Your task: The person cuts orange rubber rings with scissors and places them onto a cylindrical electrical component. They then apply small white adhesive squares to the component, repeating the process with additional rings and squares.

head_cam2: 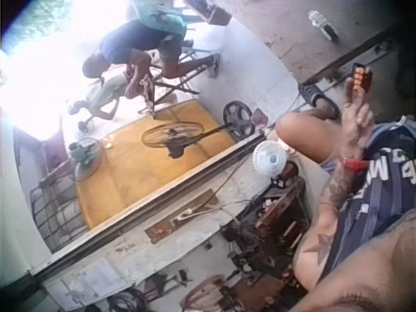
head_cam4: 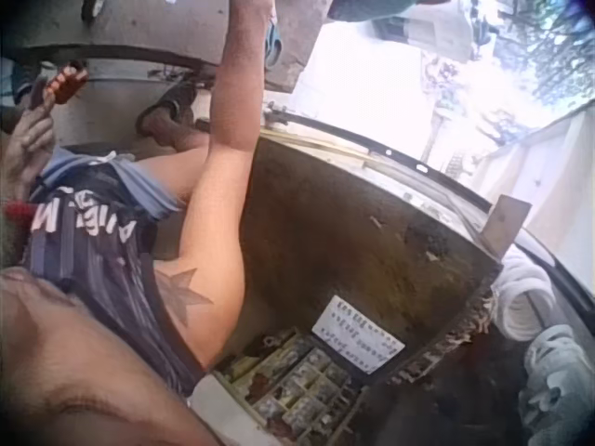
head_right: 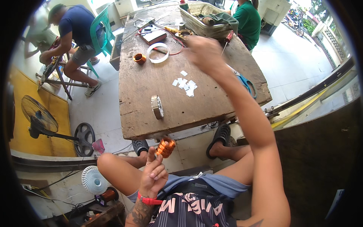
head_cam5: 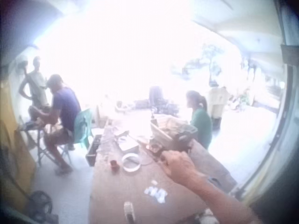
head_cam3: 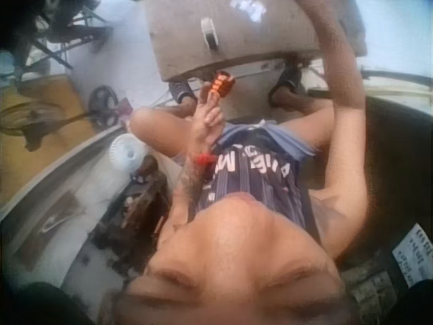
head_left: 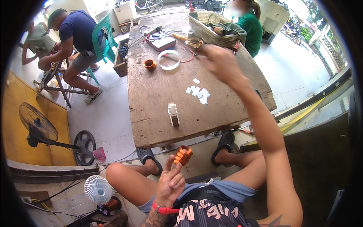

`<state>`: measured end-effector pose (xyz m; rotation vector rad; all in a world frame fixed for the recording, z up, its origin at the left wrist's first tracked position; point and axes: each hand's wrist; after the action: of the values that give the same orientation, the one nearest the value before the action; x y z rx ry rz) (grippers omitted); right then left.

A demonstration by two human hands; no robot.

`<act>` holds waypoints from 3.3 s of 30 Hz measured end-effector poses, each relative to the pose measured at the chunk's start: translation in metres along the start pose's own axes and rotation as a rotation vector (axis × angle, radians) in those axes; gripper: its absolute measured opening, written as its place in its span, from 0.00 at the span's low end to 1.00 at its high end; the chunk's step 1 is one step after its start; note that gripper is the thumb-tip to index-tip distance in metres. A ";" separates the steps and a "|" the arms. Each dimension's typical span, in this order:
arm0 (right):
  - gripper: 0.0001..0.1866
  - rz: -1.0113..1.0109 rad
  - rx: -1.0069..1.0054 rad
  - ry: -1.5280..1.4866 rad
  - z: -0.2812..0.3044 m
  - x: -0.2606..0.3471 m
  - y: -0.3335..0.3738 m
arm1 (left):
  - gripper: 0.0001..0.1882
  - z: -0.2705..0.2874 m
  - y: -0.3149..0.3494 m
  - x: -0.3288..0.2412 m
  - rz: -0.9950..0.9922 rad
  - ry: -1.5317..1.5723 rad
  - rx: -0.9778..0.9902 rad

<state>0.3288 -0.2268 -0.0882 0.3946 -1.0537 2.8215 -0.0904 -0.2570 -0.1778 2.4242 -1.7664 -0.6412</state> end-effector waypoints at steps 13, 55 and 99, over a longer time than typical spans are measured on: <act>0.16 -0.728 0.272 0.318 0.103 -0.039 0.186 | 0.32 -0.076 -0.072 -0.016 0.131 -0.603 0.087; 0.25 -0.760 -0.114 -0.918 0.059 0.134 0.160 | 0.29 -0.072 -0.119 -0.019 0.052 -0.757 0.147; 0.34 -0.962 0.241 -0.807 0.064 0.185 0.259 | 0.31 -0.078 -0.111 -0.003 -0.017 -0.989 0.143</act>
<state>0.1162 -0.4627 -0.1539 1.6211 -0.3561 1.8754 0.0368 -0.2310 -0.1388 2.3567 -2.0785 -2.0329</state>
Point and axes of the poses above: each hand's wrist, its own y-axis away from the middle knuckle, its own z-axis out of the back of the hand, x = y × z, and after that the axes turned 14 degrees about -y, right-handed
